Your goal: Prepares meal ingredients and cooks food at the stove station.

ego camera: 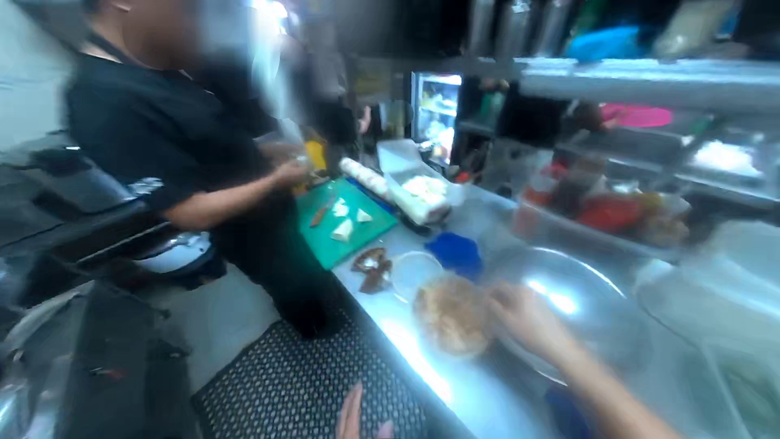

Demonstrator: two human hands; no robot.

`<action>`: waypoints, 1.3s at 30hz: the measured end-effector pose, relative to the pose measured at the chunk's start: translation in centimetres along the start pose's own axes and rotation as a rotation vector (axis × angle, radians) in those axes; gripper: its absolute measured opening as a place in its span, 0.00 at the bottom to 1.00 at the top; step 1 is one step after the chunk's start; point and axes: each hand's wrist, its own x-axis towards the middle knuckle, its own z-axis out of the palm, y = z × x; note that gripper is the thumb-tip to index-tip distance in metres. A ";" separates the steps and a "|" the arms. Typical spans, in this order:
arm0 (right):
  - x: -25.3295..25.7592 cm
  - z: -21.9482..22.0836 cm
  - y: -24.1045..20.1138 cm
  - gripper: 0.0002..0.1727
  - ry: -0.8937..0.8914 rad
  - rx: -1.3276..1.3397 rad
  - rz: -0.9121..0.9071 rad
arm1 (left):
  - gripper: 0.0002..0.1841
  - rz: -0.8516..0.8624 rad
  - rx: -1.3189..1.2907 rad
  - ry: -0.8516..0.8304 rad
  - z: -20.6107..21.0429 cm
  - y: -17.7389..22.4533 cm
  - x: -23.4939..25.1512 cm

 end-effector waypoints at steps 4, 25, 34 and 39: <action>1.6 -0.2 0.5 0.16 -0.173 -0.140 -0.138 | 0.64 0.542 0.178 -0.042 4.9 8.7 12.1; 5.8 3.3 -1.2 0.18 -0.434 -0.505 -0.065 | 0.72 0.759 0.473 -0.581 8.0 13.6 22.8; 6.9 1.8 -1.6 0.09 -0.429 -0.472 -0.122 | 0.73 0.741 0.479 -0.584 7.9 13.3 22.6; 5.8 3.5 -1.1 0.16 -0.501 -0.472 -0.103 | 0.74 0.746 0.434 -0.561 8.2 13.4 22.6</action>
